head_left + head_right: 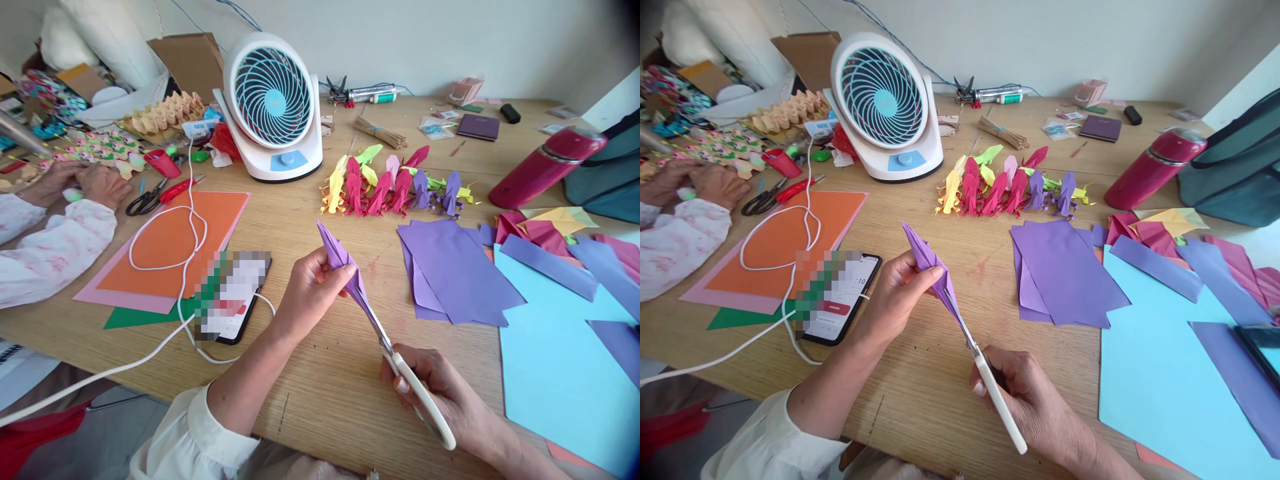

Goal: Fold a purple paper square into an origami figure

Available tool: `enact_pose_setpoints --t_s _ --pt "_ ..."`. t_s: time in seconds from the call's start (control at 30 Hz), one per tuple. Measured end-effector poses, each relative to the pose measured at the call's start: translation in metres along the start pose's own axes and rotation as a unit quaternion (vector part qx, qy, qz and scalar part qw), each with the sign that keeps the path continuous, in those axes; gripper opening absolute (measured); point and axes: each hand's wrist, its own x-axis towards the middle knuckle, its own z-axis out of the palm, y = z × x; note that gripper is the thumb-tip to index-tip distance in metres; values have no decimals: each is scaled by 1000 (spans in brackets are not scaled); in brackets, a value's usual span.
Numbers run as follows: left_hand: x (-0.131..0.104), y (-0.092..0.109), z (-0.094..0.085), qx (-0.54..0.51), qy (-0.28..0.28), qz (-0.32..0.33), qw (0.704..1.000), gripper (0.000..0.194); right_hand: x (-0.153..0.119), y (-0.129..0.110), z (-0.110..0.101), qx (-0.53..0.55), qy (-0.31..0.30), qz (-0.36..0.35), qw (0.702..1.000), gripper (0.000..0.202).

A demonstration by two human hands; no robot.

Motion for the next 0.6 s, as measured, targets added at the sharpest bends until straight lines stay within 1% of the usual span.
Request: enact_pose_setpoints --t_s 0.1,0.37,0.5,0.6 --pt "0 -1 2 -14 0 -20 1000 20 1 -2 0 10 -8 1 1000 51" --pt "1 -6 3 -66 5 -74 995 21 0 -2 0 1 2 -3 1000 51" --pt "1 -7 3 -86 8 -71 994 20 1 -3 1 -7 3 3 1000 53" --pt "2 -7 3 -80 9 -62 995 19 2 -4 1 5 -3 16 1000 54"
